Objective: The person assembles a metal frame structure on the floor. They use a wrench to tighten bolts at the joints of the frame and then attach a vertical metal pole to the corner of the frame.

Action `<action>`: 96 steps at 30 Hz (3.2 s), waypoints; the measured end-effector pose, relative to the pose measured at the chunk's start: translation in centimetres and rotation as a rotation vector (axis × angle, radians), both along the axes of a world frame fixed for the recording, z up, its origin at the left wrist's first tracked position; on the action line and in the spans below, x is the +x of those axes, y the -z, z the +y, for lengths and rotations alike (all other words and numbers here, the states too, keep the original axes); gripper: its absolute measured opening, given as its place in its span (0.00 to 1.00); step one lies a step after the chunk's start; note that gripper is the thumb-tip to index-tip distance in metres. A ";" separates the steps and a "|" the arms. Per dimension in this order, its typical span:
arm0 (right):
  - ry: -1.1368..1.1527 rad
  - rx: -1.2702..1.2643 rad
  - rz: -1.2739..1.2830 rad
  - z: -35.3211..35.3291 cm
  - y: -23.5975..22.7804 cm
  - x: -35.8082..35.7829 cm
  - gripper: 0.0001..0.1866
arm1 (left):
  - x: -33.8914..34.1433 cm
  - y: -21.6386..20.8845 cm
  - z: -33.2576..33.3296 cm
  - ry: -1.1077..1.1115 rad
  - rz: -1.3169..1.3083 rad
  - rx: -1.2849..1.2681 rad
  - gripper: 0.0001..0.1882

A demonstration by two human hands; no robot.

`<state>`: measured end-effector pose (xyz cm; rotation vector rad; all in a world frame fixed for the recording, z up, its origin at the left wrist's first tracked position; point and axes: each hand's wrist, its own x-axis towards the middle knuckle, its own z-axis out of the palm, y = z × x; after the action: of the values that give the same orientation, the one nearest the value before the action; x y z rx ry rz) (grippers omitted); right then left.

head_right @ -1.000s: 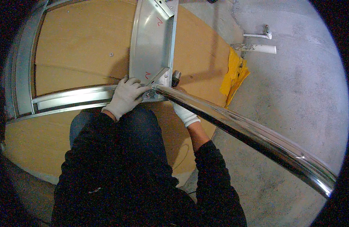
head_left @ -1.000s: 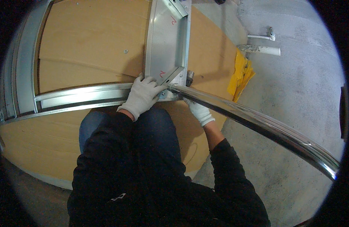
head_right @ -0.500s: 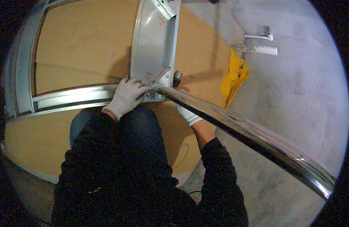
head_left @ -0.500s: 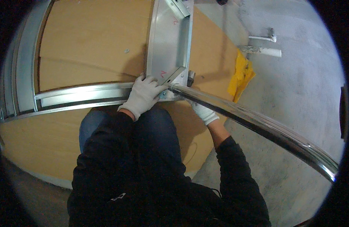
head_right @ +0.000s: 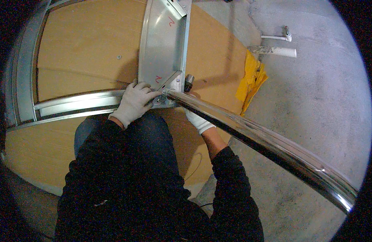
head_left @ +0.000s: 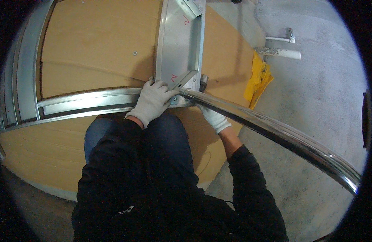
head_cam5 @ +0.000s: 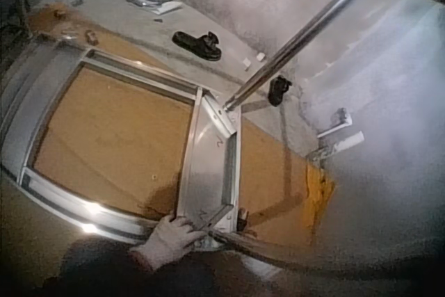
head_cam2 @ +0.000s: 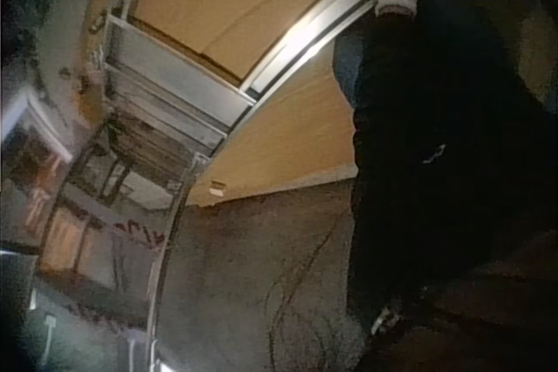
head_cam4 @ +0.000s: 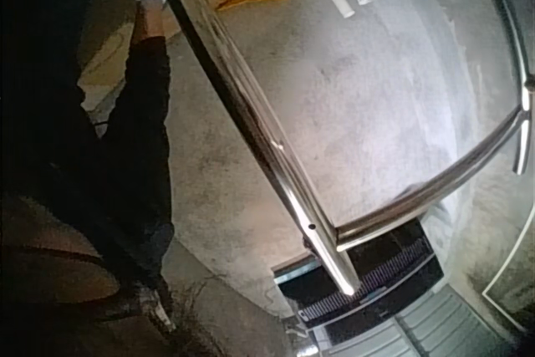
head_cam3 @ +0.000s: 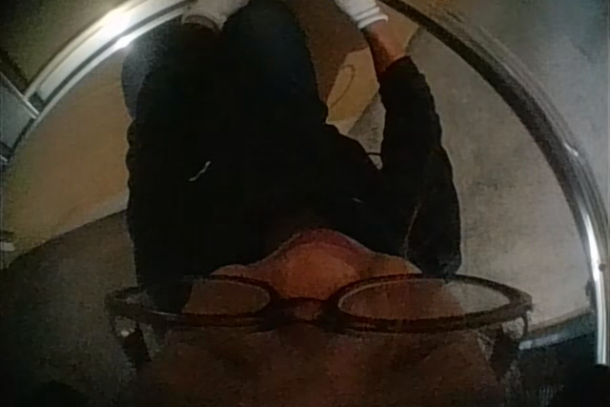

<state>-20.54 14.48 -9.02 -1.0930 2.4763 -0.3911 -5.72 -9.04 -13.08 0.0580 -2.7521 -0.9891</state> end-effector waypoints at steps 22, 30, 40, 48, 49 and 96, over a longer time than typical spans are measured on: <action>-0.046 0.218 -0.055 -1.7 -0.5 -0.4 0.16 | 0.2 -0.3 0.0 0.000 -0.047 -0.006 0.23; 0.101 0.270 0.110 -2.5 0.4 2.7 0.19 | 0.2 0.0 0.1 -0.008 -0.053 0.022 0.22; 0.629 0.045 -0.312 -4.4 1.1 6.7 0.12 | 0.2 0.0 0.2 -0.010 -0.095 0.002 0.20; 0.448 0.018 0.068 -4.9 1.1 9.0 0.12 | -0.1 -0.6 0.1 -0.001 -0.088 0.008 0.21; 0.761 -0.216 -0.197 -5.8 0.5 8.9 0.11 | 0.0 -0.4 0.0 -0.002 -0.076 0.004 0.21; -0.236 0.354 -0.058 -3.0 -2.8 -1.7 0.14 | 0.1 -0.2 -0.2 0.024 -0.098 0.042 0.21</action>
<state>-22.22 11.50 -6.21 -1.1814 2.2191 0.0824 -5.59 -9.21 -12.92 0.0830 -2.8264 -1.0784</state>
